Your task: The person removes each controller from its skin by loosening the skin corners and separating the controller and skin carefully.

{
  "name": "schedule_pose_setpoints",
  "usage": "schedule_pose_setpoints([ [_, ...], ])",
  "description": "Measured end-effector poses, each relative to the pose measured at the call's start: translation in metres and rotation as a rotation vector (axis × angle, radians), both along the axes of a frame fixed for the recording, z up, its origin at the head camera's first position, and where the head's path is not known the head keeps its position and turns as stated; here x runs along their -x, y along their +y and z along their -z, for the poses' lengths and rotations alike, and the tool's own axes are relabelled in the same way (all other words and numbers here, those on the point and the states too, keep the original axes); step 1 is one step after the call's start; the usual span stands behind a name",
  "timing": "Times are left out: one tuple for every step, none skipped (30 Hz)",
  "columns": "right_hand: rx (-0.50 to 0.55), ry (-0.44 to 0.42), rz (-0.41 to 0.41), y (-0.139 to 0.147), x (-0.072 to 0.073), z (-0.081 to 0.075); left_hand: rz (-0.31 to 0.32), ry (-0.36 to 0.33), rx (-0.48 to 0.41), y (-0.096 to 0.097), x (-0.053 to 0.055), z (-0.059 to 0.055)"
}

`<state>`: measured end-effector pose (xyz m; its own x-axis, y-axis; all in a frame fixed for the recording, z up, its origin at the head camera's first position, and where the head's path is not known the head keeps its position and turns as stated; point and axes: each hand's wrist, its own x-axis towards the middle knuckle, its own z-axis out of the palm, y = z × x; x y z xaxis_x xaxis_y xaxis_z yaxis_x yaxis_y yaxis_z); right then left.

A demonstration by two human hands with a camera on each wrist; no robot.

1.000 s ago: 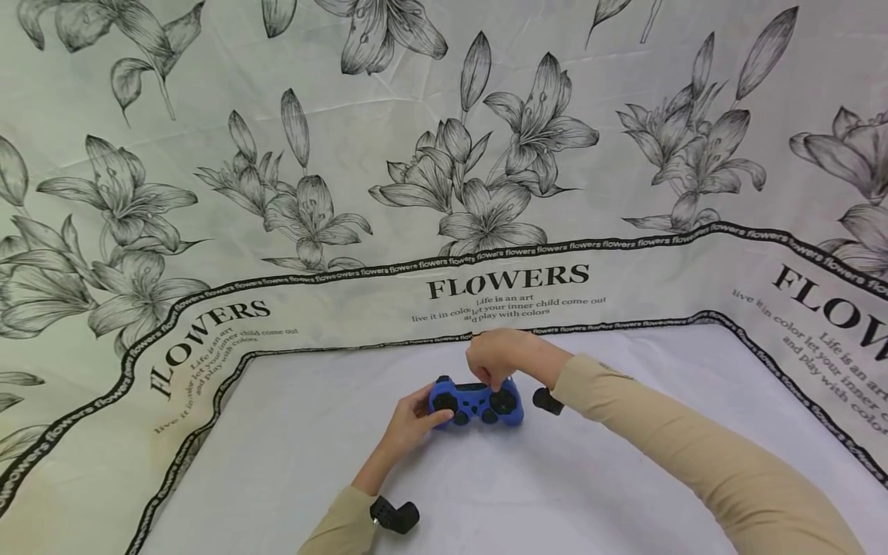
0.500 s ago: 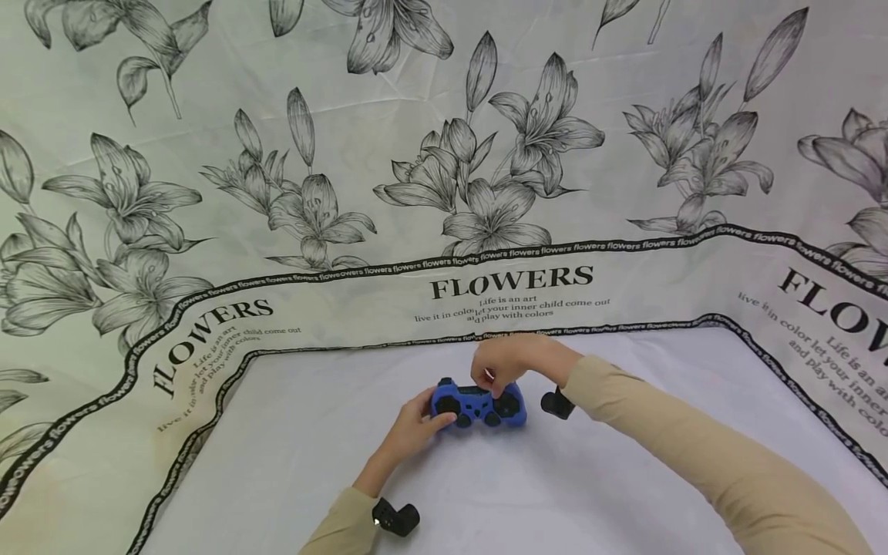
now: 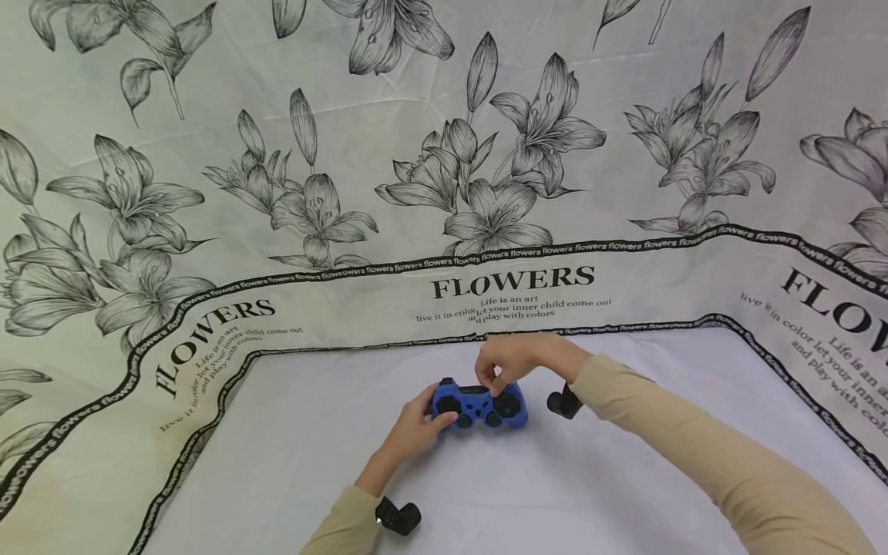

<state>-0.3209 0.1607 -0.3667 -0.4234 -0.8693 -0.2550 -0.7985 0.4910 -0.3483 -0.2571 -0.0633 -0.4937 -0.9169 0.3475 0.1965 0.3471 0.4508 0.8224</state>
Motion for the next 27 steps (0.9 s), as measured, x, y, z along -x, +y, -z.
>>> schedule_pose_setpoints([
  [0.014,-0.008,-0.001,0.0011,0.0002,0.0009,0.001,0.003,0.003,0.0000,0.0001,0.0001],
  [0.030,-0.016,-0.003,0.0021,0.0003,0.0019,0.003,0.008,0.008,-0.0001,0.0003,0.0002],
  [0.047,-0.028,-0.003,0.0031,0.0004,0.0031,0.005,0.014,0.013,0.0000,0.0003,-0.0001],
  [0.066,-0.041,-0.005,0.0040,0.0005,0.0043,0.006,0.019,0.020,0.0000,0.0003,-0.0003],
  [0.084,-0.052,-0.006,0.0047,0.0004,0.0052,0.006,0.023,0.028,0.0000,0.0002,-0.0004],
  [0.101,-0.066,-0.007,0.0052,0.0004,0.0061,0.006,0.029,0.038,0.0000,0.0002,-0.0006],
  [0.116,-0.077,-0.007,0.0056,0.0003,0.0069,0.006,0.035,0.044,0.0000,0.0001,-0.0007],
  [0.128,-0.082,-0.008,0.0060,0.0001,0.0074,0.005,0.039,0.052,0.0001,0.0001,-0.0007],
  [0.136,-0.087,-0.006,0.0063,-0.0001,0.0075,0.005,0.045,0.058,0.0003,0.0000,-0.0009],
  [0.140,-0.086,-0.008,0.0066,-0.0002,0.0079,0.005,0.046,0.062,0.0003,-0.0003,-0.0011],
  [0.141,-0.087,-0.006,0.0068,-0.0004,0.0079,0.006,0.047,0.066,0.0005,-0.0008,-0.0014],
  [0.138,-0.084,-0.006,0.0068,-0.0005,0.0078,0.006,0.049,0.069,0.0007,-0.0012,-0.0016],
  [0.135,-0.082,-0.004,0.0069,-0.0006,0.0075,0.008,0.048,0.068,0.0008,-0.0017,-0.0019],
  [0.129,-0.074,-0.003,0.0070,-0.0007,0.0072,0.008,0.048,0.071,0.0010,-0.0022,-0.0023],
  [0.121,-0.068,0.001,0.0069,-0.0007,0.0068,0.008,0.050,0.074,0.0012,-0.0027,-0.0026],
  [0.114,-0.061,0.003,0.0067,-0.0005,0.0064,0.007,0.048,0.077,0.0013,-0.0030,-0.0026],
  [0.109,-0.054,0.005,0.0064,-0.0005,0.0057,0.006,0.048,0.080,0.0015,-0.0031,-0.0026],
  [0.104,-0.046,0.007,0.0060,-0.0005,0.0049,0.003,0.048,0.084,0.0016,-0.0030,-0.0026],
  [0.100,-0.042,0.009,0.0057,-0.0006,0.0043,0.001,0.045,0.086,0.0016,-0.0029,-0.0028],
  [0.094,-0.036,0.011,0.0053,-0.0007,0.0036,-0.001,0.040,0.087,0.0017,-0.0028,-0.0029],
  [0.087,-0.034,0.011,0.0049,-0.0010,0.0029,-0.003,0.034,0.090,0.0017,-0.0026,-0.0030],
  [0.080,-0.031,0.011,0.0044,-0.0014,0.0022,-0.004,0.026,0.091,0.0016,-0.0025,-0.0033],
  [0.071,-0.025,0.009,0.0041,-0.0017,0.0017,-0.004,0.020,0.092,0.0015,-0.0025,-0.0036],
  [0.061,-0.019,0.007,0.0036,-0.0023,0.0011,-0.007,0.013,0.097,0.0014,-0.0025,-0.0038],
  [0.052,-0.012,0.005,0.0034,-0.0028,0.0008,-0.006,0.012,0.101,0.0012,-0.0024,-0.0038],
  [0.043,-0.005,0.002,0.0032,-0.0033,0.0004,-0.006,0.011,0.104,0.0010,-0.0025,-0.0038],
  [0.036,0.000,-0.001,0.0030,-0.0037,0.0001,-0.007,0.010,0.109,0.0008,-0.0024,-0.0038],
])
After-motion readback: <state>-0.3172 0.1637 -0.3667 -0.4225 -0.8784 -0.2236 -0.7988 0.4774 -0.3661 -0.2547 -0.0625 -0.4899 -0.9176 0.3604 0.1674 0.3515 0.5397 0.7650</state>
